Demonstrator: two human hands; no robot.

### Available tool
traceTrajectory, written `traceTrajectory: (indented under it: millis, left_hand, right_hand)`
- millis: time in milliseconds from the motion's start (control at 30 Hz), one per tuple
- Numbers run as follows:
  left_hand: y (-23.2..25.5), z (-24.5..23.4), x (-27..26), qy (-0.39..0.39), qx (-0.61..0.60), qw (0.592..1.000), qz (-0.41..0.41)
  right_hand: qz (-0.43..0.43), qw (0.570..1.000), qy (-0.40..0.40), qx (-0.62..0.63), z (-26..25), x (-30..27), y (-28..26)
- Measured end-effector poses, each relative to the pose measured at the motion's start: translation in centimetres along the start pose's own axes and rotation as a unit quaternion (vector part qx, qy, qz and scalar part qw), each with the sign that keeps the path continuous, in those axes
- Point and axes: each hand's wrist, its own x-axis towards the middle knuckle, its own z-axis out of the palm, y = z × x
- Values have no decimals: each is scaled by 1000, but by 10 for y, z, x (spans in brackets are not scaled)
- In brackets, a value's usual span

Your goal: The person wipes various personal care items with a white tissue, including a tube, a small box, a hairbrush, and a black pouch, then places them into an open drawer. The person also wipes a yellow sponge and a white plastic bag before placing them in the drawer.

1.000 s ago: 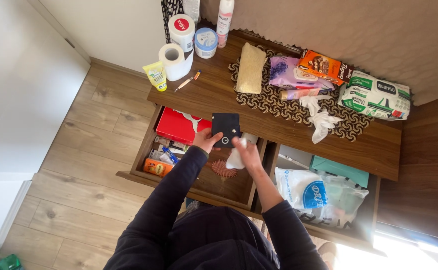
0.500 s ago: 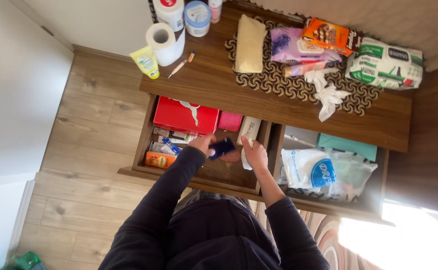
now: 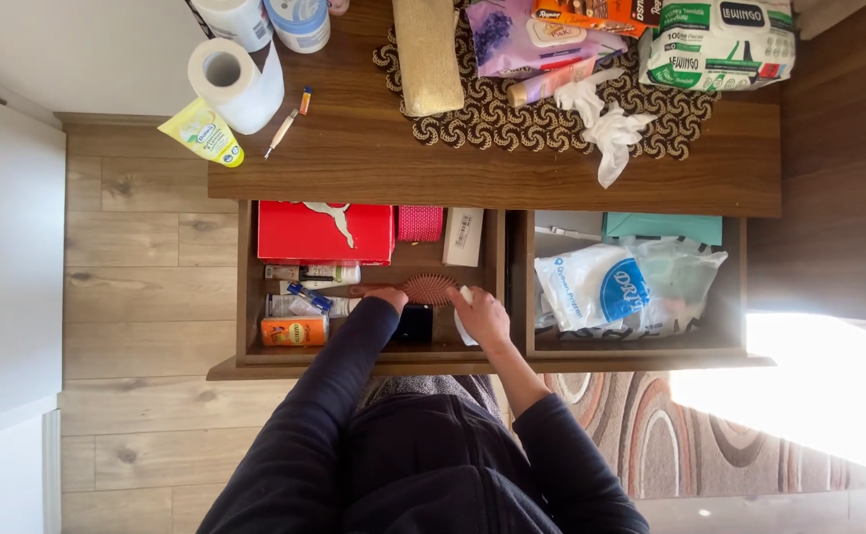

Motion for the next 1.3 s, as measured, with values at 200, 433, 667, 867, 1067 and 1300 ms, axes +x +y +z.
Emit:
traceTrajectory:
  millis: [200,433,667,867,1067,1300]
  left_hand:
    - [36,-59,-89,-18,-9,999,38]
    - [22,-85,-111,-21,104,994,8]
    - [13,-57,-92,-7,112,994,-7]
    - [1,-16,-47,38,65,995,-62]
    - [11,-31,-64,63,112,989,-78]
    - [0,-30,-71,53,84,987,-124]
  right_hand:
    - [8,999,-31,-17,-1,12,-12]
    - [8,994,-73,-77,8,36,-3]
    - [13,992,-100,-73,3,33,-6]
    - [9,992,-101,-72,-6,28,-3]
    - [4,993,-97,-62,-6,26,1]
    - [-18,993,-99,-59,-10,22,-4]
